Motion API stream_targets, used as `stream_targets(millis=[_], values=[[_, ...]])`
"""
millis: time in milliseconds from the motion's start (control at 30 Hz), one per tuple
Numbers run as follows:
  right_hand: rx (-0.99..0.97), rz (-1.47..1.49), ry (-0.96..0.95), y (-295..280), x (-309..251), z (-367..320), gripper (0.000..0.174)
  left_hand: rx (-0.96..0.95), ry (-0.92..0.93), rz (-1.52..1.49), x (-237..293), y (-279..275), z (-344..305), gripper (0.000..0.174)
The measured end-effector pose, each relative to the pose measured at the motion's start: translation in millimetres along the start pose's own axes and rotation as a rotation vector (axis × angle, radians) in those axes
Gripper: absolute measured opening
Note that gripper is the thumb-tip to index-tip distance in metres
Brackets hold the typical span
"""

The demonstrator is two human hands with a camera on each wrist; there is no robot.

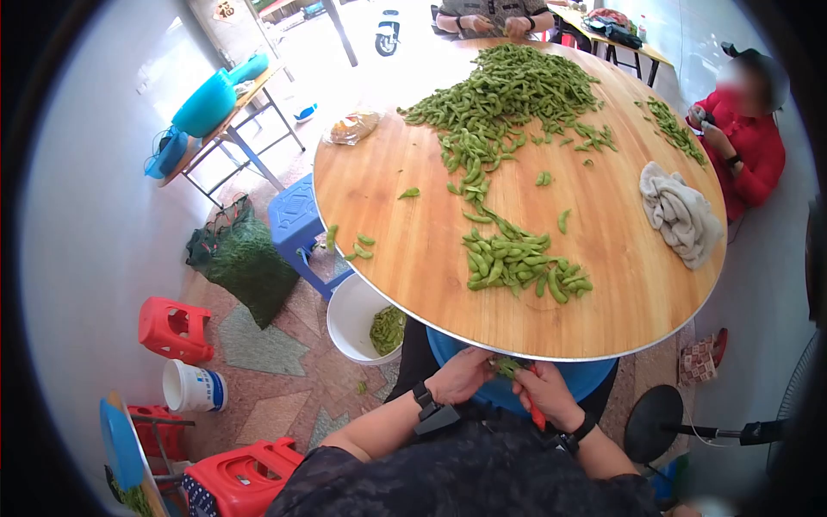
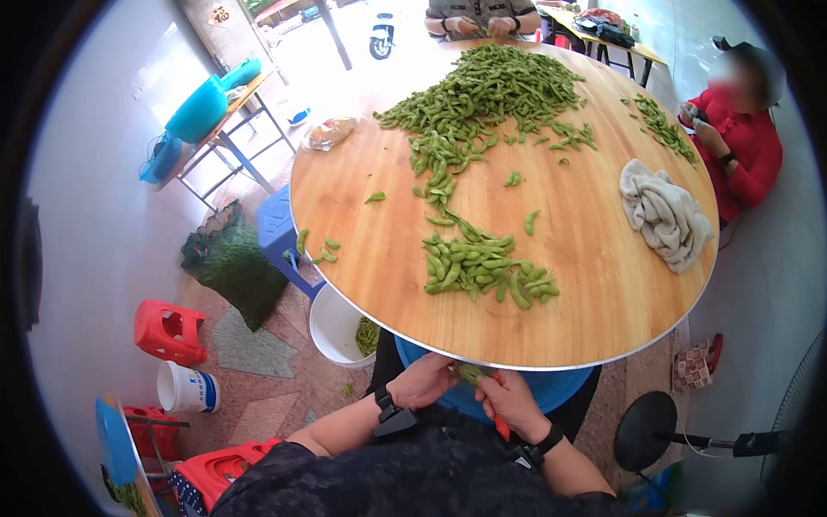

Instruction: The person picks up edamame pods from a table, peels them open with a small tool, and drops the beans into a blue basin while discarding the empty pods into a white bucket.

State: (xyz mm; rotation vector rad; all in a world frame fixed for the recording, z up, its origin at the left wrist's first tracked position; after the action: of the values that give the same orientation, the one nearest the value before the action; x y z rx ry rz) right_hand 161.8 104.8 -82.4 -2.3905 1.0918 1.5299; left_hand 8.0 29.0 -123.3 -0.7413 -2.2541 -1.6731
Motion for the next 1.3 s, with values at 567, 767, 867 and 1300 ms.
stream_targets(millis=[567, 767, 867, 1300], values=[[0.069, -0.365, -0.156, -10, -12, -9, 0.023, 0.045, -0.044, 0.465, 7, 17, -14, 0.018], [-0.107, -0.136, -0.070, 3, -9, -4, 0.019, 0.064, -0.067, 0.674, 6, 17, -21, 0.021], [-0.128, -0.084, -0.062, 6, -9, -5, 0.017, 0.069, -0.055, 0.778, 8, 22, -24, 0.023], [-0.118, -0.046, -0.051, 15, -15, -10, 0.014, 0.054, 0.192, 1.307, 25, 43, -32, 0.022]])
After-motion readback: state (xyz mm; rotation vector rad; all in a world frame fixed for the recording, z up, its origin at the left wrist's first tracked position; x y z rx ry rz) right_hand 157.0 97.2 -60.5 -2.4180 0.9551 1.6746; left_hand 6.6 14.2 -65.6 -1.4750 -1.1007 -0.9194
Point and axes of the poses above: each hand's wrist, its own z-axis towards the middle knuckle, its own y-axis out of the palm, x = y × z, the point moved 3 cm from there along z, towards the middle knuckle, and after that the axes turned 4 degrees about -x, right-handed, at the moved point
